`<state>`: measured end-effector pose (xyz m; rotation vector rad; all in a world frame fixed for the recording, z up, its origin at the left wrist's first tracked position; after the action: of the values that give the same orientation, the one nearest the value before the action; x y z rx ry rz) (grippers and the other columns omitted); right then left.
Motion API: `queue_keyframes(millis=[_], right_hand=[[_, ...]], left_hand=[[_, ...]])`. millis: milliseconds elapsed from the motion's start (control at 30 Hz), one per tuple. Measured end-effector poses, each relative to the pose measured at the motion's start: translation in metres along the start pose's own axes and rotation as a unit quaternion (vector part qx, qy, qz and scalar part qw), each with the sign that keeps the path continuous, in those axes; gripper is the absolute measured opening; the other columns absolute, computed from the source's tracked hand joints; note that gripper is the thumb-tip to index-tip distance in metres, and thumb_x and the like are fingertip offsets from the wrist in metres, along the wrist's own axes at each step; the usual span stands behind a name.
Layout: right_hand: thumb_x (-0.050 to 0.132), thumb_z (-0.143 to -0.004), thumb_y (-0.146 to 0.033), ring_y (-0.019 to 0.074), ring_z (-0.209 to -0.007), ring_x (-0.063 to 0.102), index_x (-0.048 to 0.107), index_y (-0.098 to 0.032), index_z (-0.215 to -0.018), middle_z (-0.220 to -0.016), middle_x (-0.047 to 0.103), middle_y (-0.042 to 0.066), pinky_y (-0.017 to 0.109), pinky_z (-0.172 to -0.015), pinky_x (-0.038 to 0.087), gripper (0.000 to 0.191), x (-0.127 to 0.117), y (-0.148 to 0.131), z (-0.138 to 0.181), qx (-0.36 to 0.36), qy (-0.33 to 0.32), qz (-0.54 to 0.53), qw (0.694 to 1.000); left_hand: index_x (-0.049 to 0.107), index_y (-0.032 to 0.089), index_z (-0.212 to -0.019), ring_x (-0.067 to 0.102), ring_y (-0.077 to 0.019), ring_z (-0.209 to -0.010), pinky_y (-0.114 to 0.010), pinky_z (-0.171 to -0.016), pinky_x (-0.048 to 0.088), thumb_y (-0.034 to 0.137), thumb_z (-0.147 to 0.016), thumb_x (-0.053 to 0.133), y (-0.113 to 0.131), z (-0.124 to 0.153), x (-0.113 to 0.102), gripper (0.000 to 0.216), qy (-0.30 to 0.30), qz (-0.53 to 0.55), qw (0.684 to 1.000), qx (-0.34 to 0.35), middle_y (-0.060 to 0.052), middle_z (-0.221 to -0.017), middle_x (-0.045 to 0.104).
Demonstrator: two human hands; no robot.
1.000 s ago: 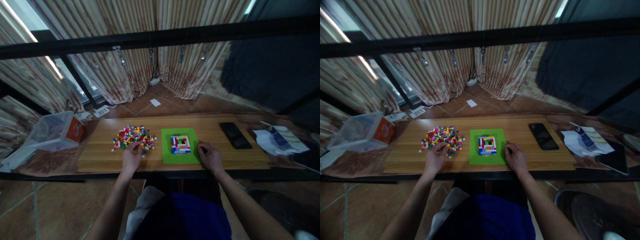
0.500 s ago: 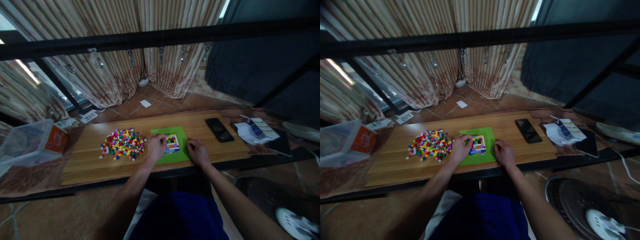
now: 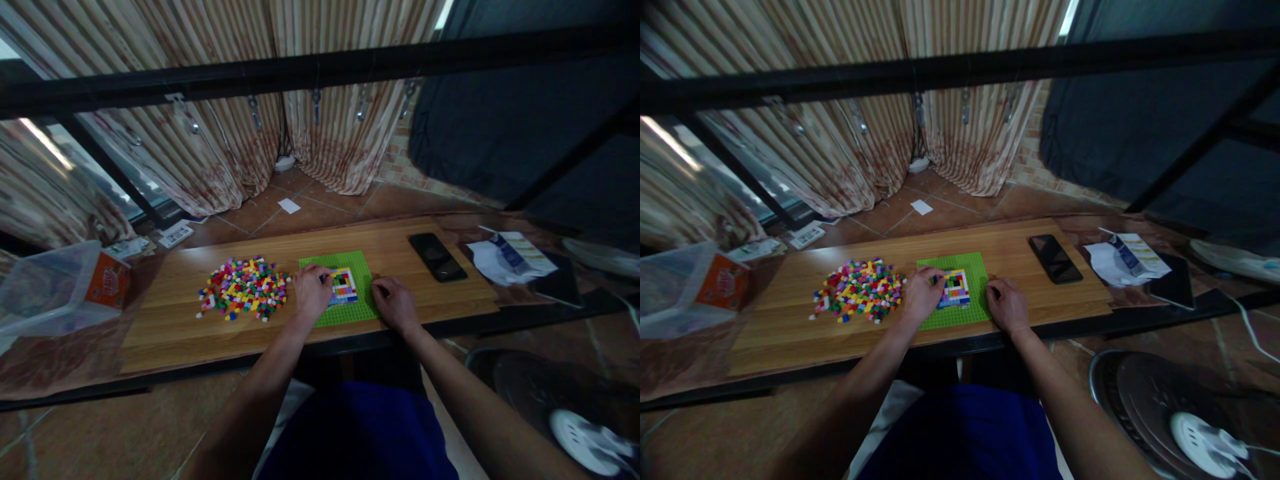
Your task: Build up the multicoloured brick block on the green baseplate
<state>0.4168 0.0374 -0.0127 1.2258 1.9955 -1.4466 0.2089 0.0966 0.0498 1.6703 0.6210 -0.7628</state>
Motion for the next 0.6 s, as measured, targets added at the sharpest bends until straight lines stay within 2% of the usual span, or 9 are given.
queue_keyframes(millis=[133,333,600], right_hand=[[0.047,-0.088,-0.032,0.0225,-0.081,0.060,0.067,-0.021,-0.080,-0.084,0.067,0.008,0.035,-0.076,0.047,0.024,-0.0002,-0.0001,-0.0001,0.002,0.003,-0.004,1.000],[0.048,-0.087,-0.032,0.0225,-0.079,0.060,0.067,-0.021,-0.079,-0.082,0.066,0.007,0.035,-0.075,0.047,0.023,-0.0007,0.0000,-0.0009,-0.002,0.002,-0.008,1.000],[0.048,-0.088,-0.031,0.0217,-0.078,0.060,0.067,-0.021,-0.079,-0.082,0.066,0.007,0.034,-0.073,0.046,0.023,-0.0019,-0.0022,-0.0004,0.000,0.004,-0.002,1.000]], left_hand=[[0.075,0.024,-0.089,0.060,-0.0195,-0.098,-0.034,-0.093,0.042,0.018,-0.083,0.059,0.0016,0.0013,-0.0007,0.019,-0.003,-0.015,1.000,-0.013,-0.002,-0.100,0.071],[0.075,0.024,-0.089,0.058,-0.0228,-0.104,-0.039,-0.097,0.038,0.019,-0.082,0.058,0.0053,0.0019,0.0013,0.019,-0.003,-0.074,0.997,0.016,-0.003,-0.103,0.071],[0.074,0.024,-0.080,0.062,-0.0217,-0.098,-0.036,-0.091,0.042,0.017,-0.076,0.062,0.0030,-0.0052,0.0028,0.014,-0.002,-0.039,0.996,-0.078,-0.003,-0.098,0.071]])
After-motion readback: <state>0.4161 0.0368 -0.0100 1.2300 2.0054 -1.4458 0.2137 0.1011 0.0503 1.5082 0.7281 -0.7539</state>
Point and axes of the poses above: each hand's wrist, its own z-axis away from the middle knuckle, its own x-axis out of the palm, y = z × x, the point moved 4 cm from there along -z, towards the middle knuckle
